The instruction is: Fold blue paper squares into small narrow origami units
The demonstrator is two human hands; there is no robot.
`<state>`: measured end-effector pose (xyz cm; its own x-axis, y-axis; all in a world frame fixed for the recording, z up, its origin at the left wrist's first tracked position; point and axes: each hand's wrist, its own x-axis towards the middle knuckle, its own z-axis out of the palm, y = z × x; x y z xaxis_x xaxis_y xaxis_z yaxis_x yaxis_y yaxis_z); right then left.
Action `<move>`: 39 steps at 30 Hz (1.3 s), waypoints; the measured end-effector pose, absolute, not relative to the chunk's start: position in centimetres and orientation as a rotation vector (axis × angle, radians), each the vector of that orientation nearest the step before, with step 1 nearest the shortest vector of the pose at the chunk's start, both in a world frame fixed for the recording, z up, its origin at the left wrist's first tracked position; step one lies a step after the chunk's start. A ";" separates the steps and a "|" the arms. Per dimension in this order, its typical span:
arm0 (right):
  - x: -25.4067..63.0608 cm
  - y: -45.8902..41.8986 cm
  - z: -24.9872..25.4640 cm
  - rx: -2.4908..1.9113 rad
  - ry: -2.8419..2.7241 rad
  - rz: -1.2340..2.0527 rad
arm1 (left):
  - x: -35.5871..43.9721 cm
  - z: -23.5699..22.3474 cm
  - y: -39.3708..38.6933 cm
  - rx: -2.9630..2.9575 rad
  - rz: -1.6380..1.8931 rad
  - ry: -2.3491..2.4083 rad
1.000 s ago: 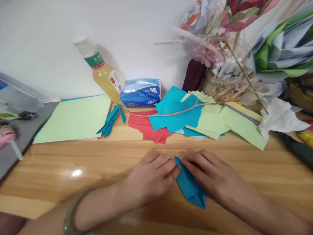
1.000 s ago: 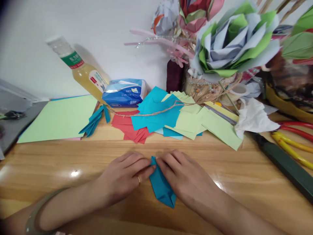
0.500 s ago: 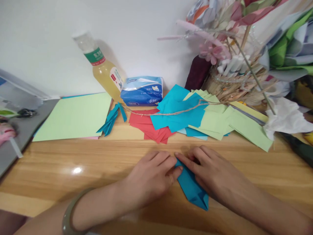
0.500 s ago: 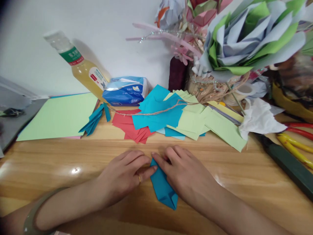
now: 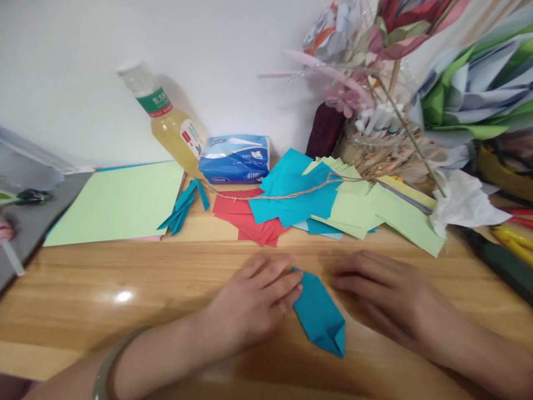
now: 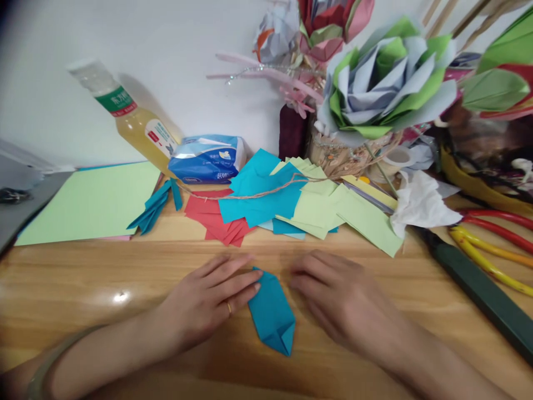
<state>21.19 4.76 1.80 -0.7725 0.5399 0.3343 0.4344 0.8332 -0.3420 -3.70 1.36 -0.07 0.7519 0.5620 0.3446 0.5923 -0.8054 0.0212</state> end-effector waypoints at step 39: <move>21.7 5.6 0.1 -0.671 -2.619 0.185 | -3.2 0.7 3.0 -2.805 -0.687 -1.053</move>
<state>21.69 5.64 0.08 -0.7913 0.4853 0.3720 0.4281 0.8740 -0.2297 -3.17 2.98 0.74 0.6659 0.6092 0.4306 0.6396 -0.7633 0.0907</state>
